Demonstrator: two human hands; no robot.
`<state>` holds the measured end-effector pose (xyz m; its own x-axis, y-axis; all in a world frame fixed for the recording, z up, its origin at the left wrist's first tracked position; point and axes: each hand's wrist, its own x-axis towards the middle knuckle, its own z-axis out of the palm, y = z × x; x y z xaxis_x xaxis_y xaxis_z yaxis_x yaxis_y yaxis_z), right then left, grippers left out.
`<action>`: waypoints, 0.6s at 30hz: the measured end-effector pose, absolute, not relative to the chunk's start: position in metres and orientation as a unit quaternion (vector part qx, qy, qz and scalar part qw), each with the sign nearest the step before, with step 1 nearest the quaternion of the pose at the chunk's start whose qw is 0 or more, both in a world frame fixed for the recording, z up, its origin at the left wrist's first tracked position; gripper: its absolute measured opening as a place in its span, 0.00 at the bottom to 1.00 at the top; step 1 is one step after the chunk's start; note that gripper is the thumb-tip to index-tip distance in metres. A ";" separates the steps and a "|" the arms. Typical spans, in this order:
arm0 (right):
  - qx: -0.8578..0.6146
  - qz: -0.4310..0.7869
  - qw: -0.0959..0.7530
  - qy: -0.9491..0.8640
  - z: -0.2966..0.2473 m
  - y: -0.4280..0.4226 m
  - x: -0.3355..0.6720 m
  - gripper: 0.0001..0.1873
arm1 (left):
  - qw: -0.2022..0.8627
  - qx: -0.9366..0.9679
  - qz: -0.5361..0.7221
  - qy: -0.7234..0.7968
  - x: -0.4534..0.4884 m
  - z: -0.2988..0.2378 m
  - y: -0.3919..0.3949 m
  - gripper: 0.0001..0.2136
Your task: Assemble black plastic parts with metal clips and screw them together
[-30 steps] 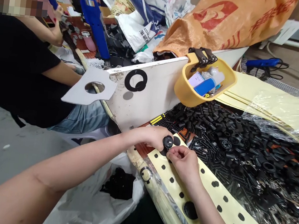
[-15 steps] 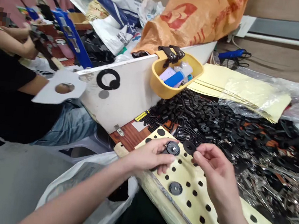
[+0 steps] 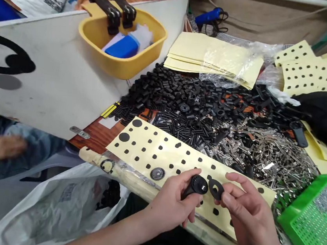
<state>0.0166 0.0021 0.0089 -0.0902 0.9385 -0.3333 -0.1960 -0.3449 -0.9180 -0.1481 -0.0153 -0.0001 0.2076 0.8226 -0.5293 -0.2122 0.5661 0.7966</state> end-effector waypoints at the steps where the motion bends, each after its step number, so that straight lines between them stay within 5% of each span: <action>1: -0.516 0.643 0.437 -0.359 0.007 0.000 0.019 0.22 | 0.719 0.297 0.353 0.519 -0.145 -0.003 -0.015 0.30; 18: -0.511 0.661 0.387 -0.391 -0.015 0.000 0.027 0.26 | 0.716 0.320 0.335 0.521 -0.132 -0.016 -0.018 0.25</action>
<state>0.0269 0.0000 -0.0151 -0.1794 0.9107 -0.3721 -0.1117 -0.3947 -0.9120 -0.1324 -0.0180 -0.0158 0.2317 0.8144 -0.5320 -0.1462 0.5698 0.8087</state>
